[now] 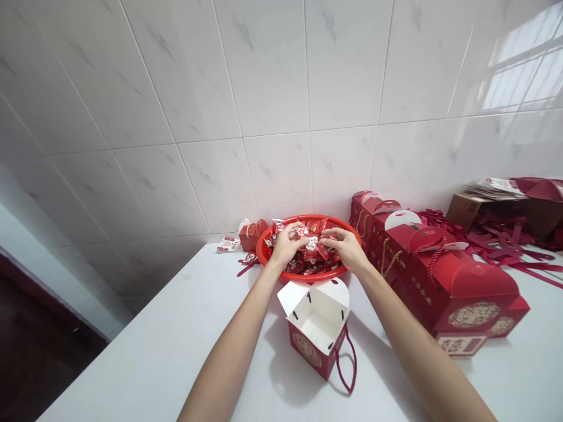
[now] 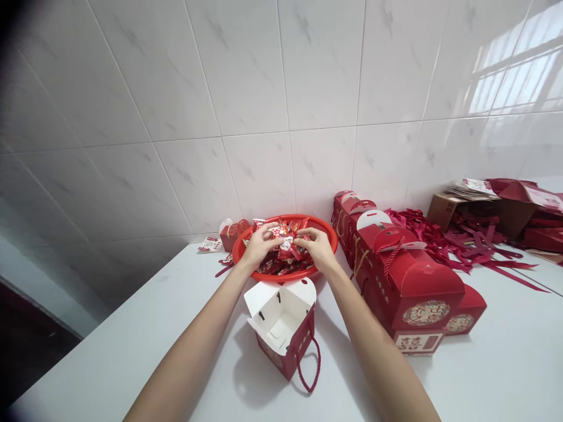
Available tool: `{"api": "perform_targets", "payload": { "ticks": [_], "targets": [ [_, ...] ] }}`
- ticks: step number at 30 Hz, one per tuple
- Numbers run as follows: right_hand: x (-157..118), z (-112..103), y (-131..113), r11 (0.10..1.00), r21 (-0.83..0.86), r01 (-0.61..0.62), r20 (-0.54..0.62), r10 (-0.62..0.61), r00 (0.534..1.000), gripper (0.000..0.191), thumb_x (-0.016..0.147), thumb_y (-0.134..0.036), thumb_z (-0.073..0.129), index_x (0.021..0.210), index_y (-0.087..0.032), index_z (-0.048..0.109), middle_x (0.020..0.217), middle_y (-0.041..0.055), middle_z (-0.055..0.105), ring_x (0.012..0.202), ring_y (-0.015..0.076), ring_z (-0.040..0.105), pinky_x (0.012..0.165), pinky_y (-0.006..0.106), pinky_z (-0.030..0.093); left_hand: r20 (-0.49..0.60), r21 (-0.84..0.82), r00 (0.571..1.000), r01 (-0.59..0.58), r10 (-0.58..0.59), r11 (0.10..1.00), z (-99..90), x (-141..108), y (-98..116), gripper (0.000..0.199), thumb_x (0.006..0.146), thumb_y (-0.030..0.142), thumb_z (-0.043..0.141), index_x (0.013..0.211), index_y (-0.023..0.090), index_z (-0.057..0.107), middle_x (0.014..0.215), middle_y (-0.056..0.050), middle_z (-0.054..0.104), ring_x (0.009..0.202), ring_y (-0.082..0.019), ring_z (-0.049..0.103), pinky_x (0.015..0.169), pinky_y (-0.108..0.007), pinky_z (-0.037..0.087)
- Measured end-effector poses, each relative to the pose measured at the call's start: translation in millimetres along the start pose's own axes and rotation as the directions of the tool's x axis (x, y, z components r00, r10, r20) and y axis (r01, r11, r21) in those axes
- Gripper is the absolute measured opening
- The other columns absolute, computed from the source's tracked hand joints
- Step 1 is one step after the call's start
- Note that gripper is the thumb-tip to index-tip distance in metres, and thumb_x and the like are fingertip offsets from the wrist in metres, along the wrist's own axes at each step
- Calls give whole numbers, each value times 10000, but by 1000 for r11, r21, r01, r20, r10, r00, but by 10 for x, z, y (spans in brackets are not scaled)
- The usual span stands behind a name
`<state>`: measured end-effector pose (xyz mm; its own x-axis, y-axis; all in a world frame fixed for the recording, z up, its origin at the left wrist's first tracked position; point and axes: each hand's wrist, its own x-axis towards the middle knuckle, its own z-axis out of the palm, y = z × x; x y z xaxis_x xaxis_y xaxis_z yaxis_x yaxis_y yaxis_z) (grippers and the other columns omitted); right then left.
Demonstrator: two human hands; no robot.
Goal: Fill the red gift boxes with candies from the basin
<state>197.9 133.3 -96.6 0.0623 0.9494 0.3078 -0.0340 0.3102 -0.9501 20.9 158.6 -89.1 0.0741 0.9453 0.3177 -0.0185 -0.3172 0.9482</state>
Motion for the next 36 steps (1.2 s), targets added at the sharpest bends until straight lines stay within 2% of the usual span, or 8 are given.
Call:
{"api": "perform_targets", "payload": {
  "ticks": [5, 11, 15, 19, 22, 26, 32, 36],
  "targets": [
    [1, 60, 36, 998, 49, 47, -116, -41, 992, 217, 601, -327, 740, 765, -195, 685, 862, 39, 726, 822, 207, 658, 767, 336, 514, 172, -13, 985, 6, -4, 1000, 26, -37, 50, 597, 587, 228, 895, 1134, 188, 660, 1277, -120, 642, 1178, -286, 602, 968, -412, 521],
    [-43, 169, -3, 994, 48, 96, -126, -90, 988, 189, 677, -343, 692, 805, -204, 696, 896, 32, 731, 902, 218, 651, 859, 357, 497, 281, 12, 960, 2, -5, 1000, 20, -48, 58, 631, 577, 270, 904, 1150, 171, 660, 1063, -93, 711, 1064, -266, 655, 877, -376, 553],
    [-55, 202, -16, 995, 61, 77, -101, -70, 992, 231, 697, -370, 704, 858, -204, 694, 948, 33, 726, 966, 224, 645, 868, 347, 499, 274, -12, 961, -27, 29, 1000, 27, -43, 56, 596, 580, 239, 887, 1131, 172, 669, 1115, -99, 711, 1057, -260, 667, 878, -363, 557],
    [-62, 210, -26, 991, 129, 22, -49, -15, 999, 427, 687, -429, 746, 1040, -204, 662, 1051, 47, 727, 972, 220, 660, 802, 321, 528, 200, -72, 977, -57, 70, 996, 26, -35, 41, 592, 606, 232, 871, 1152, 174, 649, 1138, -104, 706, 1032, -242, 676, 881, -352, 554],
    [-81, 215, -46, 982, 188, -31, 37, 25, 999, 452, 658, -443, 777, 1014, -181, 678, 965, 59, 746, 875, 220, 693, 744, 325, 554, 160, -107, 983, -75, 92, 991, 20, -37, 35, 606, 621, 253, 868, 1176, 177, 637, 1111, -97, 714, 1029, -244, 680, 886, -358, 556],
    [-113, 212, -73, 967, 239, -88, 102, 65, 993, 418, 649, -463, 786, 925, -161, 697, 812, 59, 745, 699, 222, 700, 619, 355, 575, 181, -83, 978, -91, 104, 992, 18, -43, 37, 572, 635, 293, 858, 1159, 179, 659, 1118, -96, 724, 1088, -271, 669, 941, -402, 542],
    [-111, 221, -85, 956, 290, -28, 27, 21, 999, 348, 600, -397, 836, 833, -171, 708, 773, 38, 747, 732, 217, 704, 697, 354, 578, 169, 59, 976, -150, 138, 987, 43, -19, 24, 441, 697, 270, 802, 1116, 174, 702, 1246, -111, 697, 1178, -283, 634, 1033, -416, 488],
    [-73, 221, -55, 949, 310, 50, -105, -18, 994, 335, 614, -389, 807, 854, -183, 695, 849, 38, 756, 810, 229, 698, 771, 365, 565, 142, 130, 984, -130, 111, 983, 43, 26, 2, 346, 830, 266, 664, 1169, 202, 696, 1294, -94, 675, 1183, -255, 632, 1037, -387, 481]
  ]
}}
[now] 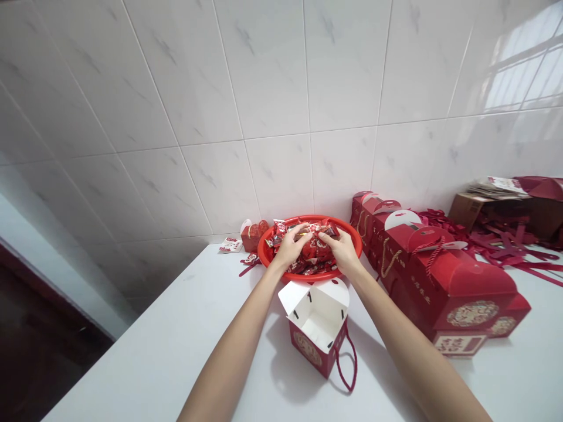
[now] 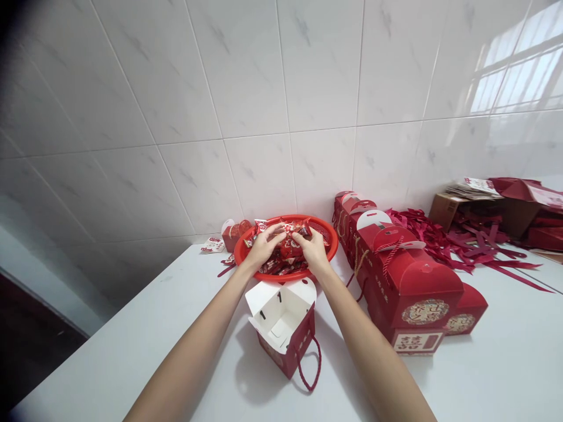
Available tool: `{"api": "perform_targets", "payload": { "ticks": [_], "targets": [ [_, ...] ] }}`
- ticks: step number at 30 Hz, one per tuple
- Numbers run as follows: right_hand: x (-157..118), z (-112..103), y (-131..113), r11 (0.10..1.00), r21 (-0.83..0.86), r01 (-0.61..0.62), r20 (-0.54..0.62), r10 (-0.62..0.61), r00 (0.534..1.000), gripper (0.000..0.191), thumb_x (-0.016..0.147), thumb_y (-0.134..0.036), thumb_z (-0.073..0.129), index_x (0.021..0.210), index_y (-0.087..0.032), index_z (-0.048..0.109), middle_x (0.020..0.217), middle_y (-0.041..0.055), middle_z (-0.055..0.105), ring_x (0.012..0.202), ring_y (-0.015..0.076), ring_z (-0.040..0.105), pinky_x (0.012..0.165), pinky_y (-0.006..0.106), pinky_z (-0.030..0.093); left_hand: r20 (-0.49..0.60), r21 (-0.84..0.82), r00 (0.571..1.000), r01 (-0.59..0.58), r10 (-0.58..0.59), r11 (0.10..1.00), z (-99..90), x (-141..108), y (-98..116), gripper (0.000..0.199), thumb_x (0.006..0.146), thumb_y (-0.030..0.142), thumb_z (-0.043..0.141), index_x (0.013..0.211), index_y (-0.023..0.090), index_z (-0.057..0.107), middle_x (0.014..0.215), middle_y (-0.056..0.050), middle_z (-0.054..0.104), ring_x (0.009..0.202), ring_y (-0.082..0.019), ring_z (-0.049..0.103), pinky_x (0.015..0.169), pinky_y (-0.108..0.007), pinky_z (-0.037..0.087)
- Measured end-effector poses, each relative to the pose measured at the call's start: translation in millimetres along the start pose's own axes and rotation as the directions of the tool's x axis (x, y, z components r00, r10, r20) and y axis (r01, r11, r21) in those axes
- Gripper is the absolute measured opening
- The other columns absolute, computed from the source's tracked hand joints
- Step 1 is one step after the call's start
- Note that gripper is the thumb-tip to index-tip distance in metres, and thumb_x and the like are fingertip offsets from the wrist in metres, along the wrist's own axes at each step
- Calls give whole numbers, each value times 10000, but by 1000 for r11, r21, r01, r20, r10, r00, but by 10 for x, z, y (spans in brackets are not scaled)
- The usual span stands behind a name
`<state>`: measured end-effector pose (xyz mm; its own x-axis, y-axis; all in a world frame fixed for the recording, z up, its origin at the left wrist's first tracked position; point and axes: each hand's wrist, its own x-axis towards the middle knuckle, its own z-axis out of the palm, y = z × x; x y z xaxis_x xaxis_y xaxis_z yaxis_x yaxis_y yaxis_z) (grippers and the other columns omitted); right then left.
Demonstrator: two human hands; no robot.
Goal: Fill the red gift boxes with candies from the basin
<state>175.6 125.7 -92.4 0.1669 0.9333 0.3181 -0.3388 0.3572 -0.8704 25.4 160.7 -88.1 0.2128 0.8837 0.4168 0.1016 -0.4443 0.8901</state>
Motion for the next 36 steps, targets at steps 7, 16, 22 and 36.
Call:
{"api": "perform_targets", "payload": {
  "ticks": [7, 16, 22, 36],
  "targets": [
    [51, -53, 26, 997, -18, 74, -173, -76, 982, 282, 666, -409, 735, 828, -202, 635, 814, 22, 718, 809, 215, 670, 750, 341, 532, 189, 240, 969, 112, -159, 964, 18, 6, -199, 217, 534, 34, 746, 660, 210, 750, 732, -44, 758, 752, -265, 707, 848, -380, 549],
    [24, -27, -7, 997, 2, 71, -161, -70, 984, 256, 642, -382, 751, 783, -196, 647, 751, 6, 703, 745, 196, 651, 734, 325, 527, 220, 322, 963, 80, -156, 943, 42, -17, -181, 178, 509, 43, 747, 527, 214, 702, 555, -11, 686, 589, -235, 661, 704, -336, 539],
    [34, -37, -4, 997, 41, 63, -168, -55, 984, 277, 640, -405, 758, 786, -197, 648, 764, 20, 725, 754, 218, 675, 743, 350, 542, 33, 194, 999, 27, -34, 981, -19, -13, -23, 149, 641, 306, 801, 726, 189, 763, 779, -56, 759, 812, -267, 692, 827, -368, 523],
    [-50, -1, -153, 989, 82, -121, 40, 118, 992, 304, 573, -396, 813, 740, -205, 647, 742, 41, 750, 805, 267, 719, 727, 363, 565, -182, -173, 983, -4, -28, 985, -5, -54, 123, 410, 580, 540, 841, 681, 179, 677, 742, -25, 689, 795, -206, 642, 799, -326, 499]
  ]
}}
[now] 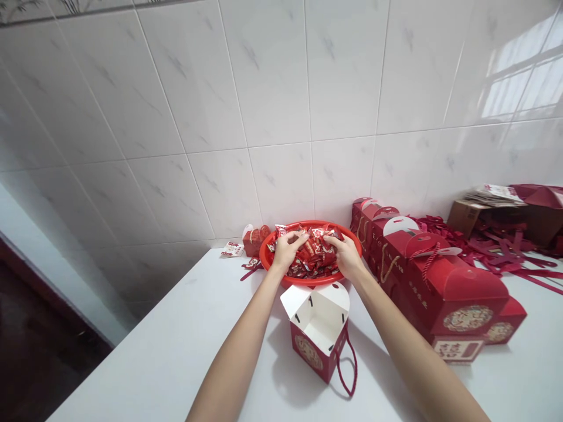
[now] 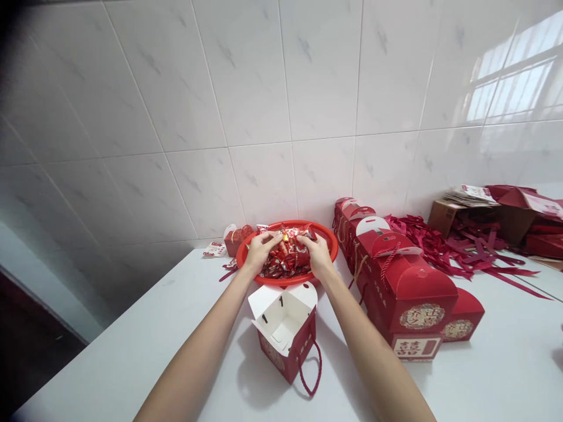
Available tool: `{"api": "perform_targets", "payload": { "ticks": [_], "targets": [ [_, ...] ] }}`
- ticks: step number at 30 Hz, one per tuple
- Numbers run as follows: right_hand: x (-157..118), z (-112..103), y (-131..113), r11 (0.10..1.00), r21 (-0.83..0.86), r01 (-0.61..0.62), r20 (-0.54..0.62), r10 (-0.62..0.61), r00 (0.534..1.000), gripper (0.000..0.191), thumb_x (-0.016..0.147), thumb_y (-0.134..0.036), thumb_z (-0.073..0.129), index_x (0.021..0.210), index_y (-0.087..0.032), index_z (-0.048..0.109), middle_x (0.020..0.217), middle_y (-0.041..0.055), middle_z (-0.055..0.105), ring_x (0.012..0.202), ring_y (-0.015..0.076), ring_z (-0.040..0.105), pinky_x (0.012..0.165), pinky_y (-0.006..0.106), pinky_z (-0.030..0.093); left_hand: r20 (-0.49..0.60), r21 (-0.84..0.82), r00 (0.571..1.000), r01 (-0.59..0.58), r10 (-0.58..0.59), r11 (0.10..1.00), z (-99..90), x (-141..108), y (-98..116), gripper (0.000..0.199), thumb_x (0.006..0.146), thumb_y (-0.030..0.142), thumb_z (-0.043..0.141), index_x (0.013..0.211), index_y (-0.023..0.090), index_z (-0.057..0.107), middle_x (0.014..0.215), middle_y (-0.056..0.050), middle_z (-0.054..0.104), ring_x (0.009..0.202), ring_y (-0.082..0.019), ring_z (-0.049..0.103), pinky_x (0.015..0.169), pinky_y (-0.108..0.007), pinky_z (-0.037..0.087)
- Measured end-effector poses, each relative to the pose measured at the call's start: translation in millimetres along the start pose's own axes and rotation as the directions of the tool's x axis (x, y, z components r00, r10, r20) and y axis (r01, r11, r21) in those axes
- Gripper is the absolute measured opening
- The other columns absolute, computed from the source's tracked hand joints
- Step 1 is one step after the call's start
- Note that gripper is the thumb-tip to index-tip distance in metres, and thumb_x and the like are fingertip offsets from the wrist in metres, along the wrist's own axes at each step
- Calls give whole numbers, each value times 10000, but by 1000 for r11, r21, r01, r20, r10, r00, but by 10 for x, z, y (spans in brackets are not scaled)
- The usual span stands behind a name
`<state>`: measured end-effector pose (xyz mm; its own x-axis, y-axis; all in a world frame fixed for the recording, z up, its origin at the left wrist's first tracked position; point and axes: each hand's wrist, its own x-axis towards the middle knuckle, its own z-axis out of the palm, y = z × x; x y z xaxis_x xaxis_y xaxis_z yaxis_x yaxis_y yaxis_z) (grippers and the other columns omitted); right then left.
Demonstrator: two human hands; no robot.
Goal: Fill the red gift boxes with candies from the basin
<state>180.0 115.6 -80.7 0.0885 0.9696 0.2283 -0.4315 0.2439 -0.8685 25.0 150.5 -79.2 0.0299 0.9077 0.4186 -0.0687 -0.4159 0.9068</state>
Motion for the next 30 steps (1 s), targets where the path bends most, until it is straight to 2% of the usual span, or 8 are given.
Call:
{"api": "perform_targets", "payload": {
  "ticks": [4, 7, 11, 15, 20, 23, 30],
  "targets": [
    [-125, 58, -210, 993, -60, -103, 182, 112, 977, 305, 554, -365, 849, 733, -184, 682, 724, 58, 754, 733, 259, 720, 674, 347, 562, -102, -91, 994, -43, 34, 995, -7, -80, 171, 442, 614, 580, 812, 759, 185, 674, 835, -29, 701, 844, -194, 639, 800, -298, 502],
    [-251, 128, -395, 987, -98, -131, 288, 154, 945, 331, 571, -345, 861, 806, -164, 714, 767, 57, 764, 699, 230, 712, 674, 328, 557, -118, -134, 992, -67, 52, 989, -50, -222, 407, 425, 664, 574, 793, 801, 186, 683, 840, -25, 693, 809, -177, 630, 747, -277, 510],
    [-446, 241, -631, 992, -70, -104, 372, 122, 920, 370, 636, -343, 853, 939, -176, 722, 851, 46, 776, 736, 216, 718, 731, 332, 563, -49, -245, 997, -73, 63, 967, -130, -462, 782, 394, 652, 440, 855, 926, 189, 724, 866, -7, 708, 813, -164, 640, 765, -277, 534],
    [-608, 299, -796, 998, -40, -38, 441, 52, 896, 316, 729, -326, 821, 995, -182, 729, 898, 51, 776, 788, 212, 722, 792, 338, 562, 88, -238, 991, -77, 100, 968, -153, -646, 1014, 374, 672, 343, 866, 989, 177, 755, 966, -47, 753, 930, -199, 671, 843, -289, 532],
    [-676, 232, -875, 988, -137, 71, 500, 7, 866, 322, 808, -326, 782, 1101, -208, 720, 1009, 57, 761, 855, 198, 704, 783, 316, 555, 150, -173, 975, -139, 165, 975, -119, -723, 1058, 330, 732, 362, 834, 998, 175, 775, 995, -75, 773, 948, -225, 701, 876, -309, 536],
    [-685, 192, -915, 975, -191, 116, 512, -2, 859, 308, 824, -329, 775, 1103, -210, 722, 1002, 57, 756, 869, 193, 695, 789, 307, 548, 167, -158, 966, -169, 195, 973, -107, -739, 1054, 335, 750, 382, 822, 1007, 172, 776, 1016, -86, 774, 965, -240, 707, 906, -336, 540],
    [-690, 139, -958, 966, -223, 132, 502, -3, 865, 323, 829, -313, 773, 1133, -216, 723, 1002, 54, 760, 851, 195, 707, 816, 329, 571, 223, -147, 955, -164, 194, 975, -85, -780, 1087, 327, 813, 376, 769, 1060, 162, 759, 1113, -113, 752, 1050, -267, 692, 986, -389, 523]
  ]
}}
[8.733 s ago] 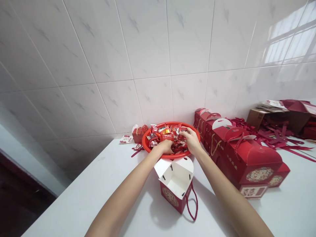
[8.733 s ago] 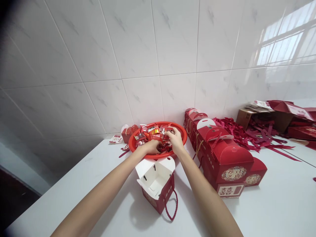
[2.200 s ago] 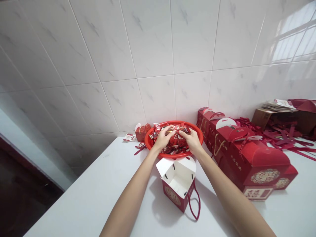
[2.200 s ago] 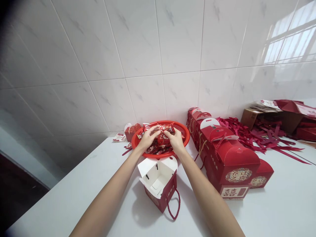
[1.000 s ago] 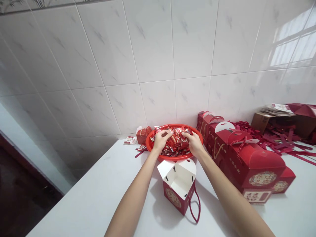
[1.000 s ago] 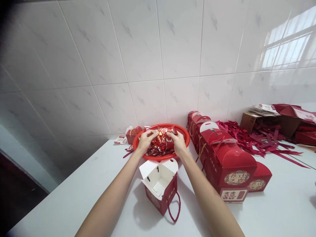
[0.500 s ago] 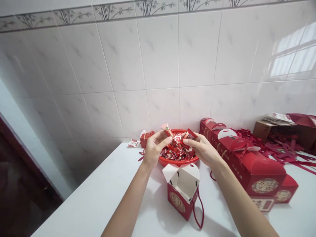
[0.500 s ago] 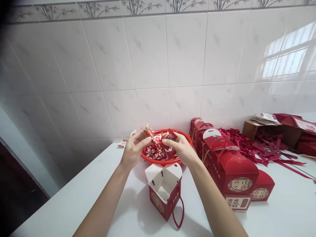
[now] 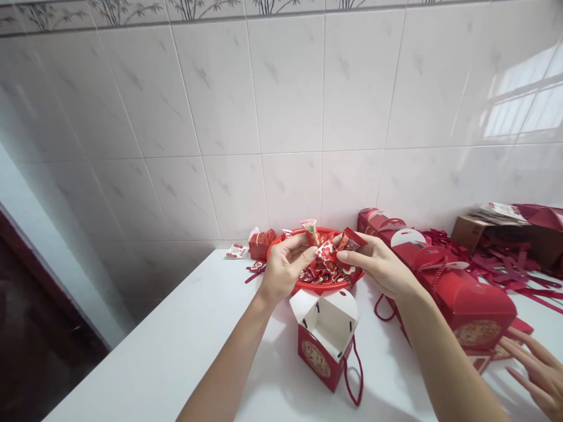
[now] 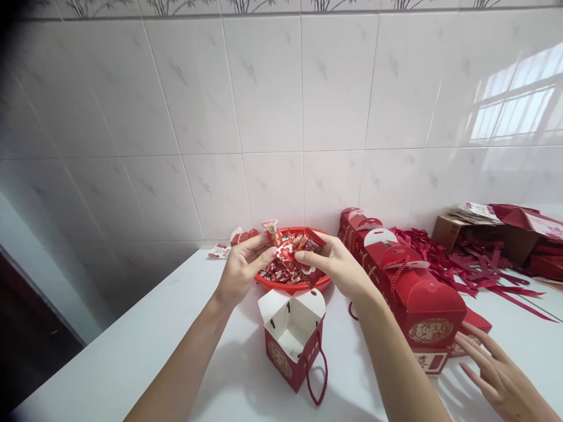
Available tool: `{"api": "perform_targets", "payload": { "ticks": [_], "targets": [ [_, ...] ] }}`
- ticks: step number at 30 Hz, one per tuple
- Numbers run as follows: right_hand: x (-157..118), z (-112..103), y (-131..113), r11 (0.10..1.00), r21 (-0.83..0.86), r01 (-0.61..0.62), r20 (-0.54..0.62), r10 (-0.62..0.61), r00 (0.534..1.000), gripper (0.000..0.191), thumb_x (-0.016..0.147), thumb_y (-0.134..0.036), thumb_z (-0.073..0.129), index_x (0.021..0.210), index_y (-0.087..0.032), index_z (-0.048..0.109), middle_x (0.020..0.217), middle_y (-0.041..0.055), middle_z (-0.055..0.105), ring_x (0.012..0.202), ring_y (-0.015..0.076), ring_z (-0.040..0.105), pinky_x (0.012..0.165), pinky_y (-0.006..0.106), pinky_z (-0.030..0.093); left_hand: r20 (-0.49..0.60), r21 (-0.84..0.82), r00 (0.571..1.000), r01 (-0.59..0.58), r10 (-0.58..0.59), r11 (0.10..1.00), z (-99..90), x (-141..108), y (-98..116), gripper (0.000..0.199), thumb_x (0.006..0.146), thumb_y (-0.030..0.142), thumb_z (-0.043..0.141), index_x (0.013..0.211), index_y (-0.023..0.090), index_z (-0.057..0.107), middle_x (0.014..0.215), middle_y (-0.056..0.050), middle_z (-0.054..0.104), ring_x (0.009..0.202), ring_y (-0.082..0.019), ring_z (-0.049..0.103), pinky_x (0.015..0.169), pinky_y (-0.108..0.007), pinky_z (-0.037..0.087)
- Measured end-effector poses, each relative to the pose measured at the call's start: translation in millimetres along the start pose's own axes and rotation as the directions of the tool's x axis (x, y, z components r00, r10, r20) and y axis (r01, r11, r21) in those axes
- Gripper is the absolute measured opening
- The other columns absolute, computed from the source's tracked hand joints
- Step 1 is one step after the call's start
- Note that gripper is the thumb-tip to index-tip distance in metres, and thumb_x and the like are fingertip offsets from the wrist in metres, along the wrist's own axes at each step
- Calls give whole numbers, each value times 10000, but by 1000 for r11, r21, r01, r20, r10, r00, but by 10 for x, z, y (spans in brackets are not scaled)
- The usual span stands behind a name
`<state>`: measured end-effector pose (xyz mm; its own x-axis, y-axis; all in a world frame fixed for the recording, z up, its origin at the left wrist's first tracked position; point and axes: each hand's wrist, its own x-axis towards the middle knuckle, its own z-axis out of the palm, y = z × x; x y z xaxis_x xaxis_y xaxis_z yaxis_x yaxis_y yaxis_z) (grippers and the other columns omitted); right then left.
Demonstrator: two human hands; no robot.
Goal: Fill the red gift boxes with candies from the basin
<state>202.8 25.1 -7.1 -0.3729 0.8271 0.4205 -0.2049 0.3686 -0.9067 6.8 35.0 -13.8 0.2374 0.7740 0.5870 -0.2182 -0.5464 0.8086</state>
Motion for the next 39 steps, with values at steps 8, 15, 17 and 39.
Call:
{"api": "perform_targets", "payload": {
  "ticks": [8, 15, 17, 39],
  "targets": [
    [-24, -6, -6, 1000, -18, -12, 71, 13, 997, 354, 836, -293, 770, 1174, -209, 707, 1076, 71, 751, 941, 212, 706, 851, 344, 573, -36, -86, 999, -5, 1, 996, 6, 4, -53, 301, 841, 344, 749, 1095, 182, 745, 1084, -91, 757, 1044, -252, 693, 938, -358, 541],
    [-1, 21, -7, 1000, -9, -6, 84, 7, 996, 411, 844, -306, 764, 1238, -220, 683, 1095, 73, 755, 937, 206, 718, 848, 338, 582, -69, -66, 998, 3, -8, 998, -2, 14, -64, 280, 825, 339, 760, 1066, 197, 745, 1087, -70, 759, 1038, -230, 696, 934, -332, 546],
    [1, 19, -11, 1000, -6, -4, 95, 5, 996, 412, 842, -300, 766, 1238, -223, 684, 1080, 67, 759, 923, 198, 722, 857, 335, 582, -67, -56, 998, 12, -16, 998, 0, 12, -51, 293, 813, 345, 768, 1064, 195, 742, 1096, -71, 757, 1047, -235, 694, 934, -332, 545],
    [-18, -4, 54, 921, -377, -99, 186, 180, 966, 300, 829, -345, 726, 1083, -185, 723, 986, 44, 731, 861, 202, 665, 741, 317, 548, -124, 38, 992, -8, 13, 999, -149, 57, -32, 317, 788, 372, 774, 1028, 169, 741, 1037, -83, 756, 1005, -237, 688, 924, -355, 535]
  ]
}}
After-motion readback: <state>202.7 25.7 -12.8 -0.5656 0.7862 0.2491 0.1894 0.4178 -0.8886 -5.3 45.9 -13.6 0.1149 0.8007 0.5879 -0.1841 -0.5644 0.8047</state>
